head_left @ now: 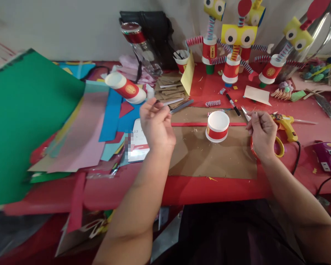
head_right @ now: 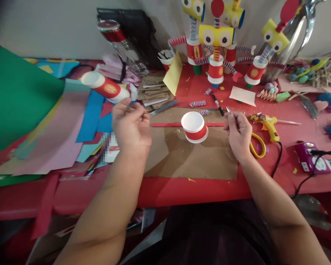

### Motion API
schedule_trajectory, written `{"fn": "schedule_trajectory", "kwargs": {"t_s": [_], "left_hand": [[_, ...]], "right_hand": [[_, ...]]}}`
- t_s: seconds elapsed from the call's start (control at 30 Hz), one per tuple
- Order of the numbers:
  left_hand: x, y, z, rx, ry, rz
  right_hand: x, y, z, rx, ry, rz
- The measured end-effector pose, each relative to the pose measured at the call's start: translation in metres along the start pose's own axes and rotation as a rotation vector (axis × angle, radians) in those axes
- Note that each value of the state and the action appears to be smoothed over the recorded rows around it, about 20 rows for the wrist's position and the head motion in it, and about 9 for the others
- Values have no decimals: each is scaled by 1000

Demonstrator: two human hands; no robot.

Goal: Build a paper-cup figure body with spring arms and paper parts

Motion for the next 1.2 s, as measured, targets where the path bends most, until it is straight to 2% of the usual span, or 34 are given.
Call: {"fn": "schedule_trajectory", "kwargs": {"t_s": [0.17,0.33,0.4,0.5,0.6,0.67,0.77,0.87,0.93,1.03,1.2], "left_hand": [[-7,29,20,163,-36,-5],[-28,87,71,652,93,-128],[-29,97,89,713,149,-224],[-22,101,106,707,151,-295],[-14,97,106,656,103,-261],[-14,88,94,573,94,-204],[-25,66,66,378,175,-161],[-31,47,43,223,196,-155],[-27,43,37,208,157,-205],[-18,44,36,254,154,-372],[-4,37,27,235,215,-532]], "right_hand": [[-4,9,4,75,-40,52],[-10,16,10,111,-30,49],[-11,18,11,131,-26,56],[-12,20,13,144,-33,62],[-15,19,13,134,-24,54],[-15,18,12,132,-12,71],[-8,23,13,202,-38,131],[10,43,22,375,-229,242],[16,58,33,488,-353,310],[12,75,46,601,-405,375],[11,78,50,592,-454,371]]}}
Point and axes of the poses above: each hand's wrist, its own z-axis away from the middle knuckle, its own y-axis out of the palm, x = y × z, the point moved 9 cm from there along -z, towards the middle knuckle, and after that the axes turned 5 degrees about -y, right-handed, at the moved point
